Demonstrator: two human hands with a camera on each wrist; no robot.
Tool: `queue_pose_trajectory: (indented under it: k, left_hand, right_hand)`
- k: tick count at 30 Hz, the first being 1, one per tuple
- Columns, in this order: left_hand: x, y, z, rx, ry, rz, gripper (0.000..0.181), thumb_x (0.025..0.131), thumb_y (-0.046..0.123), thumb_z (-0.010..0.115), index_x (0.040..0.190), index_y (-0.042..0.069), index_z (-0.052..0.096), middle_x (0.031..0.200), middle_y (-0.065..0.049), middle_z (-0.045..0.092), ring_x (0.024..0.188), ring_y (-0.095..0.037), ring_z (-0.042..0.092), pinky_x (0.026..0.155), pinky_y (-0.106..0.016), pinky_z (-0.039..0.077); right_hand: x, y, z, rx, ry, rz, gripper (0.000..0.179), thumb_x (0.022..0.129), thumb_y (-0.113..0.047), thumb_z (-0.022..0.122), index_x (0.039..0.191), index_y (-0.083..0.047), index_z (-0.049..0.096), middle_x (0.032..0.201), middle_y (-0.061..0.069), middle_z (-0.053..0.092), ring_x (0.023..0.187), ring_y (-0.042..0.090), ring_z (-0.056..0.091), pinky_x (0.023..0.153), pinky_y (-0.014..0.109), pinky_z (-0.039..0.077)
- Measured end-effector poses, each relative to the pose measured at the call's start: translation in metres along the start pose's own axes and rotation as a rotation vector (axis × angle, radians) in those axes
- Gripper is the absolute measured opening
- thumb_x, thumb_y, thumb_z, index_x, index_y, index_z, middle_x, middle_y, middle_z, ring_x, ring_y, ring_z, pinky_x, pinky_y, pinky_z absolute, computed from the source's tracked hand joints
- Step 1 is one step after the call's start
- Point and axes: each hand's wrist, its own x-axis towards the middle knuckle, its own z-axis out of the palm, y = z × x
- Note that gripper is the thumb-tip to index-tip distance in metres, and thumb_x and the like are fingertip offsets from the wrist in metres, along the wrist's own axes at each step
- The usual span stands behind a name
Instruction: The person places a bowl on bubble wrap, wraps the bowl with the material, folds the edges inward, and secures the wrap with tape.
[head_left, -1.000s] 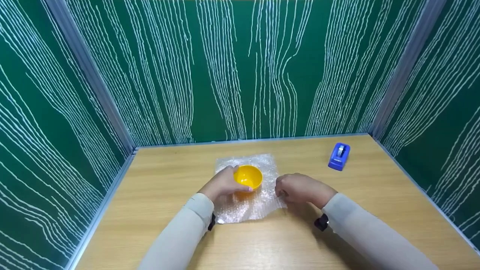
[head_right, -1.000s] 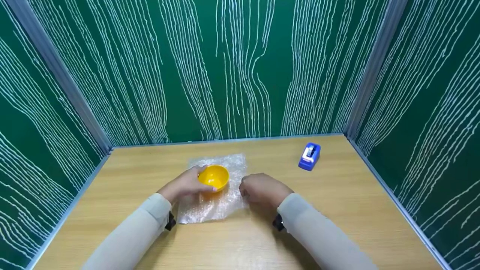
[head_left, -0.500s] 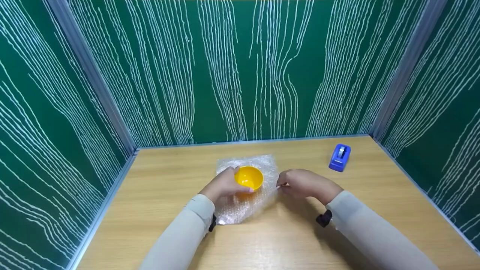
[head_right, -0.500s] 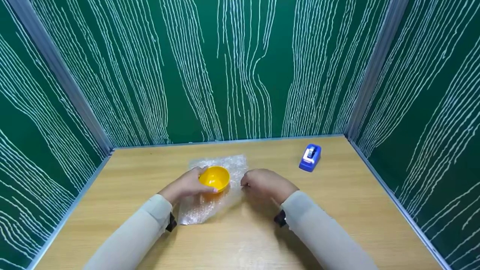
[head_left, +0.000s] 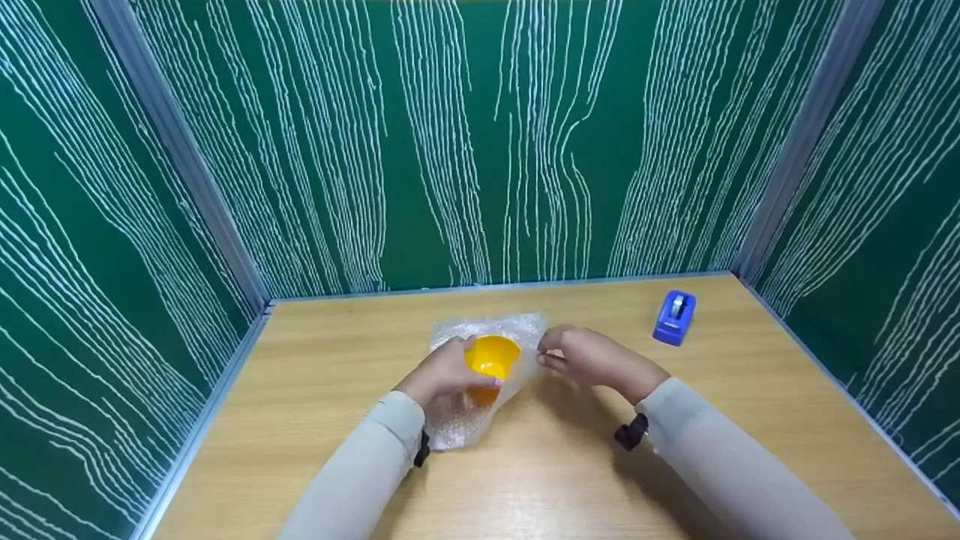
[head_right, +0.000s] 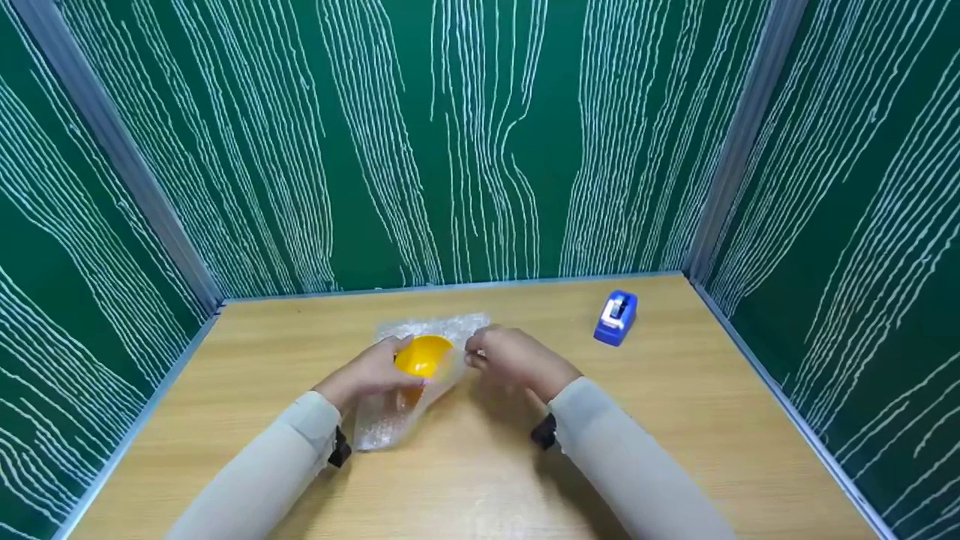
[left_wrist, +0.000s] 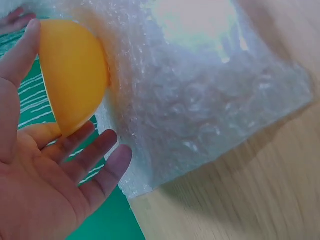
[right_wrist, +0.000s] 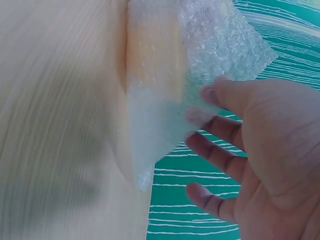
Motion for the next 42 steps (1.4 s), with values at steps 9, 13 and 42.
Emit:
queue_pose_trajectory:
  k: [9, 13, 42]
  left_hand:
    - [0.007, -0.002, 0.001, 0.03, 0.037, 0.062, 0.081, 0.098, 0.033, 0.089, 0.165, 0.004, 0.055, 0.163, -0.017, 0.055, 0.129, -0.032, 0.062, 0.128, -0.05, 0.052]
    - [0.01, 0.0, -0.001, -0.044, 0.095, 0.095, 0.062, 0.111, 0.037, 0.075, 0.161, 0.004, 0.06, 0.164, -0.019, 0.055, 0.144, -0.037, 0.06, 0.131, -0.053, 0.048]
    - [0.024, 0.004, 0.008, -0.15, 0.299, 0.084, 0.018, 0.11, 0.023, 0.078, 0.112, 0.006, 0.085, 0.134, -0.014, 0.064, 0.123, -0.03, 0.065, 0.111, -0.047, 0.063]
  right_hand:
    - [0.019, -0.005, 0.009, 0.032, 0.02, 0.079, 0.028, 0.116, -0.03, 0.068, 0.132, -0.011, 0.082, 0.136, 0.011, 0.08, 0.13, 0.035, 0.073, 0.122, 0.057, 0.056]
    - [0.029, -0.007, 0.012, 0.044, 0.047, 0.062, 0.028, 0.116, -0.029, 0.066, 0.124, -0.007, 0.082, 0.13, 0.014, 0.08, 0.129, 0.038, 0.072, 0.121, 0.059, 0.056]
    - [0.062, -0.001, 0.036, 0.112, 0.1, 0.157, 0.027, 0.113, -0.031, 0.071, 0.12, -0.007, 0.084, 0.14, 0.014, 0.076, 0.142, 0.04, 0.066, 0.127, 0.057, 0.051]
